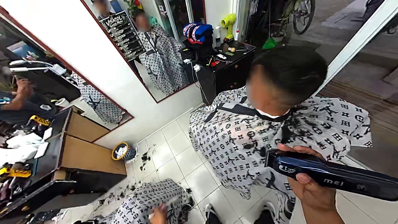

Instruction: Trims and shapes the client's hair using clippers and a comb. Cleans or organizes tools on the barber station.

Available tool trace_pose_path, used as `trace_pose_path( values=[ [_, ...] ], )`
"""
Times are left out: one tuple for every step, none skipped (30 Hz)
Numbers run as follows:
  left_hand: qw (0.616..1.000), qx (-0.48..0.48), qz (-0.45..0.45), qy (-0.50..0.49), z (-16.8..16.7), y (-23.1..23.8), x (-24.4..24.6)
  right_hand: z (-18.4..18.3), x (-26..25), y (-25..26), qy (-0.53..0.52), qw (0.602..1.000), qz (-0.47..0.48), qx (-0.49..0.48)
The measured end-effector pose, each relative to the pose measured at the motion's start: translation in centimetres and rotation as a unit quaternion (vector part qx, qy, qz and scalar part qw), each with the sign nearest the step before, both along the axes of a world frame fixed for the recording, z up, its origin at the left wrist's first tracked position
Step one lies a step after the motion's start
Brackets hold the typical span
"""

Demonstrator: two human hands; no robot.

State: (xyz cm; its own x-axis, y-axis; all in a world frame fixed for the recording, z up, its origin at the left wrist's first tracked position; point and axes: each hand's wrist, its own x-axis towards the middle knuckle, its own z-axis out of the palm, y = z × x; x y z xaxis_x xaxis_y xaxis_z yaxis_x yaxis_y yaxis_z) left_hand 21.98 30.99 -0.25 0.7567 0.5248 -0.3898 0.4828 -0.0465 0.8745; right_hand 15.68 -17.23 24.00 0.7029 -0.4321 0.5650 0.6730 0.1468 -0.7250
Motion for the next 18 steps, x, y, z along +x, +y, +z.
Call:
trace_pose_path(
  values=[
    [0.997, -0.051, -0.003, -0.053, 2.8, -1.9, 4.5, 0.3, 0.3, 1.0, 0.006, 1.0, -0.008, 0.001],
    [0.989, -0.109, -0.025, -0.098, 6.0, -4.5, 8.8, 0.7, 0.4, 1.7, 0.008, 1.0, -0.021, -0.007],
    [0.976, -0.166, -0.058, -0.131, 9.1, -7.7, 12.8, 1.1, 0.5, 2.1, 0.008, 0.999, -0.036, -0.017],
    [0.959, -0.223, -0.083, -0.15, 12.2, -11.2, 16.2, 1.5, 0.5, 2.4, 0.004, 0.998, -0.053, -0.024],
    [0.941, -0.279, -0.106, -0.161, 15.3, -14.9, 18.9, 2.0, 0.5, 2.6, 0.002, 0.997, -0.07, -0.03],
    [0.92, -0.331, -0.127, -0.166, 18.5, -18.7, 21.0, 2.3, 0.5, 2.7, -0.003, 0.996, -0.088, -0.032],
    [0.897, -0.38, -0.149, -0.17, 21.5, -22.2, 22.4, 2.7, 0.6, 2.8, -0.01, 0.994, -0.106, -0.031],
    [0.871, -0.427, -0.176, -0.17, 24.0, -25.4, 23.3, 2.9, 0.7, 2.8, -0.016, 0.991, -0.127, -0.031],
    [0.841, -0.469, -0.21, -0.17, 26.3, -28.3, 23.8, 3.1, 0.7, 2.9, -0.021, 0.988, -0.153, -0.03],
    [0.812, -0.501, -0.247, -0.169, 28.4, -31.1, 23.8, 3.2, 0.8, 2.9, -0.025, 0.983, -0.183, -0.026],
    [0.786, -0.521, -0.286, -0.168, 30.3, -33.9, 23.4, 3.3, 0.9, 2.8, -0.024, 0.976, -0.216, -0.021],
    [0.758, -0.538, -0.328, -0.169, 32.0, -36.4, 22.8, 3.3, 0.9, 2.5, -0.025, 0.969, -0.244, -0.014],
    [0.73, -0.553, -0.365, -0.167, 33.6, -38.7, 22.2, 3.4, 1.2, 2.2, -0.03, 0.964, -0.264, -0.004],
    [0.713, -0.561, -0.389, -0.159, 35.0, -40.7, 21.4, 3.5, 1.6, 1.9, -0.038, 0.961, -0.274, 0.013],
    [0.701, -0.57, -0.404, -0.144, 35.9, -42.4, 20.5, 3.8, 1.9, 1.8, -0.05, 0.959, -0.277, 0.027],
    [0.688, -0.57, -0.429, -0.131, 36.5, -43.9, 19.8, 4.1, 2.3, 1.6, -0.056, 0.958, -0.28, 0.032],
    [0.676, -0.566, -0.457, -0.121, 36.8, -45.2, 19.4, 4.5, 2.6, 1.3, -0.061, 0.956, -0.285, 0.034],
    [0.669, -0.56, -0.477, -0.106, 37.0, -46.4, 19.2, 4.8, 2.9, 1.1, -0.063, 0.953, -0.293, 0.034]
  ],
)
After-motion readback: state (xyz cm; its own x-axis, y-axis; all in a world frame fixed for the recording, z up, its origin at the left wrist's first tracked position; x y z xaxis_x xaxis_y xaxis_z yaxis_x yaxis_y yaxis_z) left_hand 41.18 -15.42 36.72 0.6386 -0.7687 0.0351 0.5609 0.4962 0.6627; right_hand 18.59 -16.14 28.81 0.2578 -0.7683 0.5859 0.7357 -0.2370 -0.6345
